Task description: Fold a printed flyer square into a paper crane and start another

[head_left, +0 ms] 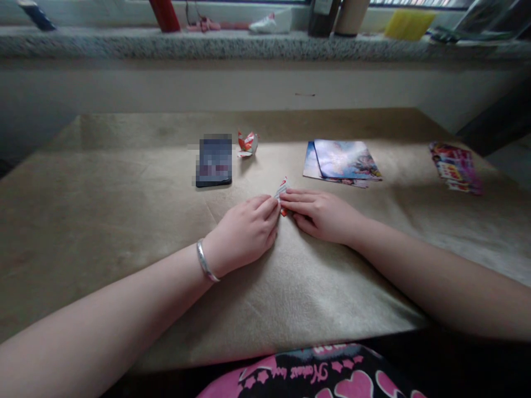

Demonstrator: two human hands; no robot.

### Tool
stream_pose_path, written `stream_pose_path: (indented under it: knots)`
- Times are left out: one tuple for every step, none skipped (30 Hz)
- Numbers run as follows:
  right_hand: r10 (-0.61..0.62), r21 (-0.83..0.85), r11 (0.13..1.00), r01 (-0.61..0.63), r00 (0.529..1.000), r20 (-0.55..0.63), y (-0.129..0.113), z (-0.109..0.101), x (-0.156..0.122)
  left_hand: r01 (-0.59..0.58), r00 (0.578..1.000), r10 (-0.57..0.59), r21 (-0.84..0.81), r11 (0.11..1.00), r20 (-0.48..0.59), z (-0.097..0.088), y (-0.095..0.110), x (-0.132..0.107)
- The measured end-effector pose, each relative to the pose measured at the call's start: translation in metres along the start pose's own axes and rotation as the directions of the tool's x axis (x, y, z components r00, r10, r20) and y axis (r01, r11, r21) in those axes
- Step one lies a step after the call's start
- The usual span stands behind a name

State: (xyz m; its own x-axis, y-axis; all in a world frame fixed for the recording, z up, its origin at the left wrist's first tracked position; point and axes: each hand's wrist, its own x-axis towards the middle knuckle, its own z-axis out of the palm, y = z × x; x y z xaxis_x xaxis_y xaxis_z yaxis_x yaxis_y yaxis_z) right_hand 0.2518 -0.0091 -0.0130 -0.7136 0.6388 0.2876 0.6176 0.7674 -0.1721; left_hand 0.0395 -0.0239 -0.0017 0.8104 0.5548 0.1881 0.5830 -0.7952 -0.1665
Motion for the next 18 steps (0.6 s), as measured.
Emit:
stream_pose_path:
  knots:
    - [0.001,0.001,1.000,-0.001,1.000,0.006,0.0000,-0.0003,-0.0003,-0.018,1.000,0.018,-0.007,1.000,-0.010,0.0002,-0.0005,0.0002]
    - [0.002,0.003,1.000,-0.002,1.000,0.013,0.0001,-0.0006,-0.0007,-0.034,0.999,0.034,-0.017,0.999,-0.020,0.0004,-0.0010,0.0003]
    - [0.004,0.004,1.000,-0.004,1.000,0.020,0.0004,-0.0007,-0.0010,-0.050,0.998,0.049,-0.029,0.998,-0.027,0.0006,-0.0016,0.0002]
    - [0.008,0.007,1.000,-0.009,1.000,0.028,0.0007,-0.0006,-0.0013,-0.067,0.997,0.065,-0.044,0.997,-0.034,0.0006,-0.0022,0.0001]
    - [0.015,0.010,1.000,-0.015,0.999,0.035,0.0009,-0.0004,-0.0014,-0.084,0.996,0.082,-0.058,0.995,-0.042,0.0005,-0.0029,0.0000]
    - [0.024,0.012,1.000,-0.024,0.999,0.044,0.0010,0.0000,-0.0013,-0.102,0.994,0.098,-0.070,0.992,-0.049,0.0003,-0.0036,-0.0001]
    - [0.035,0.014,0.999,-0.035,0.998,0.053,0.0010,0.0005,-0.0010,-0.112,0.993,0.108,-0.080,0.991,-0.052,-0.0002,-0.0041,0.0000]
    - [0.046,0.015,0.999,-0.047,0.997,0.061,0.0009,0.0009,-0.0005,-0.118,0.992,0.115,-0.087,0.989,-0.049,-0.0009,-0.0044,0.0001]
    - [0.057,0.017,0.998,-0.058,0.996,0.069,0.0008,0.0013,0.0001,-0.121,0.992,0.117,-0.095,0.988,-0.042,-0.0017,-0.0045,0.0003]
    - [0.066,0.021,0.998,-0.067,0.995,0.075,0.0008,0.0016,0.0009,-0.117,0.993,0.115,-0.104,0.988,-0.030,-0.0027,-0.0044,0.0005]
    - [0.072,0.024,0.997,-0.074,0.994,0.081,0.0009,0.0018,0.0017,-0.110,0.994,0.109,-0.113,0.987,-0.012,-0.0038,-0.0042,0.0007]
    - [0.076,0.027,0.997,-0.079,0.993,0.085,0.0012,0.0020,0.0026,-0.100,0.995,0.102,-0.122,0.987,0.006,-0.0049,-0.0039,0.0008]
    - [0.079,0.028,0.996,-0.082,0.993,0.088,0.0017,0.0022,0.0034,-0.091,0.995,0.095,-0.130,0.987,0.024,-0.0059,-0.0035,0.0008]
    - [0.080,0.026,0.996,-0.083,0.993,0.091,0.0024,0.0025,0.0043,-0.083,0.995,0.089,-0.138,0.987,0.040,-0.0067,-0.0033,0.0007]
    - [0.082,0.020,0.996,-0.084,0.992,0.094,0.0034,0.0029,0.0050,-0.075,0.995,0.084,-0.143,0.987,0.053,-0.0074,-0.0031,0.0005]
    - [0.087,0.012,0.996,-0.089,0.991,0.097,0.0045,0.0034,0.0058,-0.069,0.995,0.079,-0.148,0.987,0.063,-0.0080,-0.0029,0.0003]
    - [0.096,0.002,0.995,-0.096,0.991,0.099,0.0057,0.0041,0.0066,-0.065,0.995,0.075,-0.151,0.986,0.067,-0.0083,-0.0028,0.0000]
    - [0.107,-0.007,0.994,-0.106,0.989,0.100,0.0069,0.0050,0.0075,-0.061,0.995,0.073,-0.152,0.986,0.069,-0.0084,-0.0028,-0.0004]
